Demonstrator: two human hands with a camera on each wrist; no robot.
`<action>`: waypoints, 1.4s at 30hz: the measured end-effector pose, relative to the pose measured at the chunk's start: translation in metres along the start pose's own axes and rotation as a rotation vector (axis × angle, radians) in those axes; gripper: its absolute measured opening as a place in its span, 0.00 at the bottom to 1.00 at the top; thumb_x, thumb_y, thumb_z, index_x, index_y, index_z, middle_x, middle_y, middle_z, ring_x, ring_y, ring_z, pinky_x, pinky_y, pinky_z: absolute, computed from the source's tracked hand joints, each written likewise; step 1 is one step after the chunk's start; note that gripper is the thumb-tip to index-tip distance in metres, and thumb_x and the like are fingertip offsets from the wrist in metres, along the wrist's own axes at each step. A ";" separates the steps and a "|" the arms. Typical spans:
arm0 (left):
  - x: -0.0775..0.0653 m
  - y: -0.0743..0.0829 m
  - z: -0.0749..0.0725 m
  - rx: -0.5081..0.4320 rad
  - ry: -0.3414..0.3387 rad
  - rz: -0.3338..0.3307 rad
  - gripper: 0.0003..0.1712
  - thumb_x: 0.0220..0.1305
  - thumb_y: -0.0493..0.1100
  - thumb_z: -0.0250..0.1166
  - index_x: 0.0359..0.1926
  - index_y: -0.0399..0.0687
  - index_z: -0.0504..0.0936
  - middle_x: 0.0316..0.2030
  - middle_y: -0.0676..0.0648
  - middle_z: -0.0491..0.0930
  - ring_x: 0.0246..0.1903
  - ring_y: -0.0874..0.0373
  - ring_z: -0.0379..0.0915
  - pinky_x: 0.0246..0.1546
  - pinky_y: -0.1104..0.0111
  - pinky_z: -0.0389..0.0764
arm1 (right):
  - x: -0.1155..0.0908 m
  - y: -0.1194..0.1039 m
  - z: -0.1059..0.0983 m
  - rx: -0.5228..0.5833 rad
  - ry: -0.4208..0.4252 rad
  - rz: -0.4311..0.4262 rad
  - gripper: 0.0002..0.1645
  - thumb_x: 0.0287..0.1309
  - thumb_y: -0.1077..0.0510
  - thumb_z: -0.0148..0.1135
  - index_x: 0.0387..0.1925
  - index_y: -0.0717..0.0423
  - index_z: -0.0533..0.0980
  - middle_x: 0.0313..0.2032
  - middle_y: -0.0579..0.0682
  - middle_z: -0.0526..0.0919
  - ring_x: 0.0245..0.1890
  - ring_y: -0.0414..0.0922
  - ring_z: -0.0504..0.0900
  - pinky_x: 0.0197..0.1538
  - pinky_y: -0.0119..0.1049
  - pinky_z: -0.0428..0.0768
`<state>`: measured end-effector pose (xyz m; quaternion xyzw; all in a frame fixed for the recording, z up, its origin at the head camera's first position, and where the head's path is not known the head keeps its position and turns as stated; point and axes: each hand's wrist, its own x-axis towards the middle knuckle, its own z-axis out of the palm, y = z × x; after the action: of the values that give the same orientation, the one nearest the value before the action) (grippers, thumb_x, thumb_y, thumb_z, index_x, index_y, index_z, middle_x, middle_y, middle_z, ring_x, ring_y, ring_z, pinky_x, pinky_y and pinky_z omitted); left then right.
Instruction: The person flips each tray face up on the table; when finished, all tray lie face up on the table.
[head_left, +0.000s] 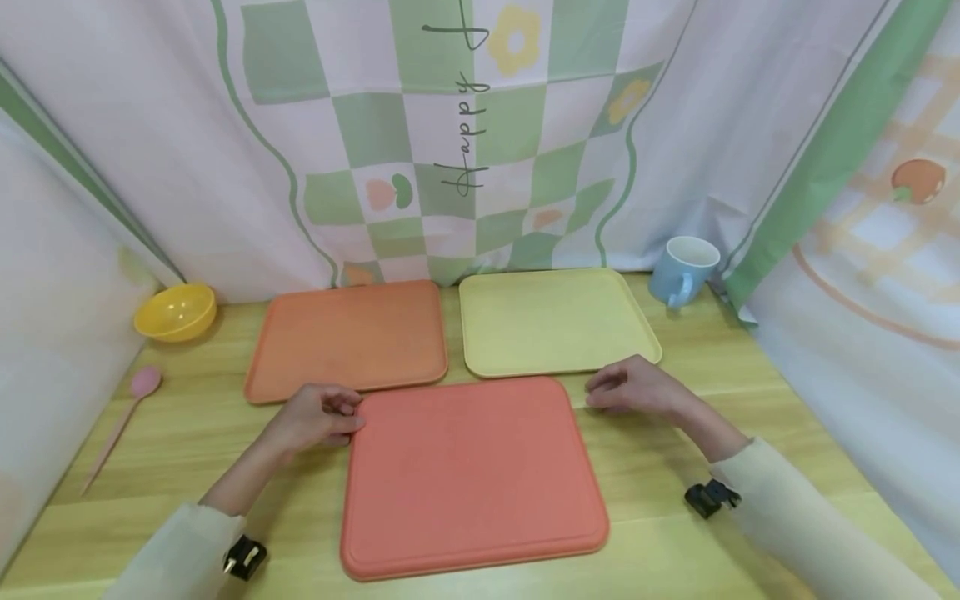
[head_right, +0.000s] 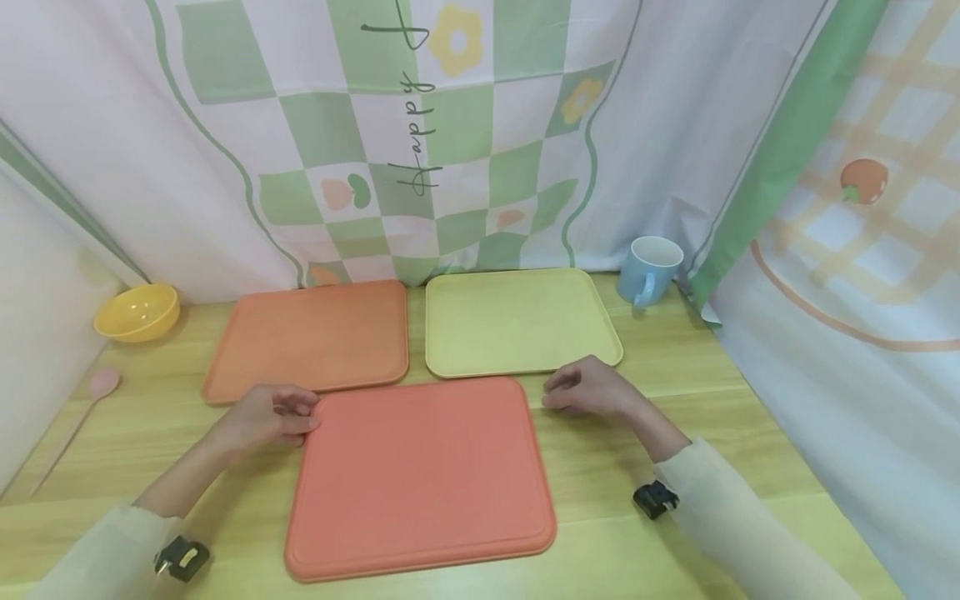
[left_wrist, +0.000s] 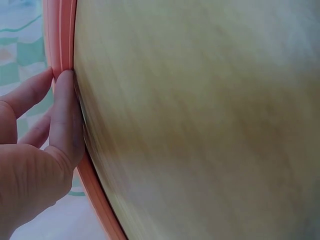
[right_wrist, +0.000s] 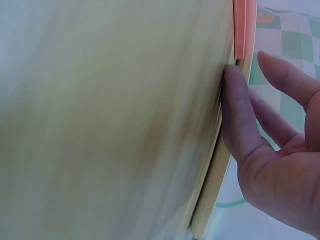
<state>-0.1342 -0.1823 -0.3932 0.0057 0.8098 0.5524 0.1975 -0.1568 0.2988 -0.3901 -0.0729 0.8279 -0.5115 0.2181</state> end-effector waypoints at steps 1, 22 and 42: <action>0.000 0.000 0.000 0.000 -0.002 -0.003 0.25 0.64 0.31 0.70 0.60 0.25 0.75 0.41 0.39 0.76 0.35 0.55 0.81 0.38 0.61 0.88 | 0.001 0.000 0.001 0.014 -0.008 0.005 0.25 0.63 0.63 0.69 0.54 0.80 0.75 0.45 0.61 0.86 0.43 0.49 0.86 0.46 0.41 0.87; -0.004 0.004 0.002 -0.004 0.001 -0.002 0.23 0.66 0.30 0.67 0.60 0.26 0.74 0.41 0.38 0.74 0.35 0.54 0.80 0.39 0.61 0.88 | 0.005 -0.010 0.020 0.234 -0.047 0.124 0.28 0.63 0.62 0.70 0.58 0.76 0.74 0.41 0.55 0.86 0.39 0.45 0.87 0.46 0.39 0.86; 0.011 0.009 0.019 -0.006 -0.065 0.065 0.20 0.68 0.29 0.64 0.59 0.26 0.74 0.42 0.38 0.74 0.39 0.53 0.79 0.43 0.63 0.87 | -0.014 -0.058 -0.025 0.424 -0.153 -0.123 0.14 0.71 0.69 0.57 0.56 0.66 0.76 0.46 0.53 0.86 0.46 0.46 0.86 0.50 0.43 0.86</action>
<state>-0.1400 -0.1590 -0.3948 0.0492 0.8008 0.5604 0.2055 -0.1612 0.2971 -0.3251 -0.1144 0.6768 -0.6795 0.2591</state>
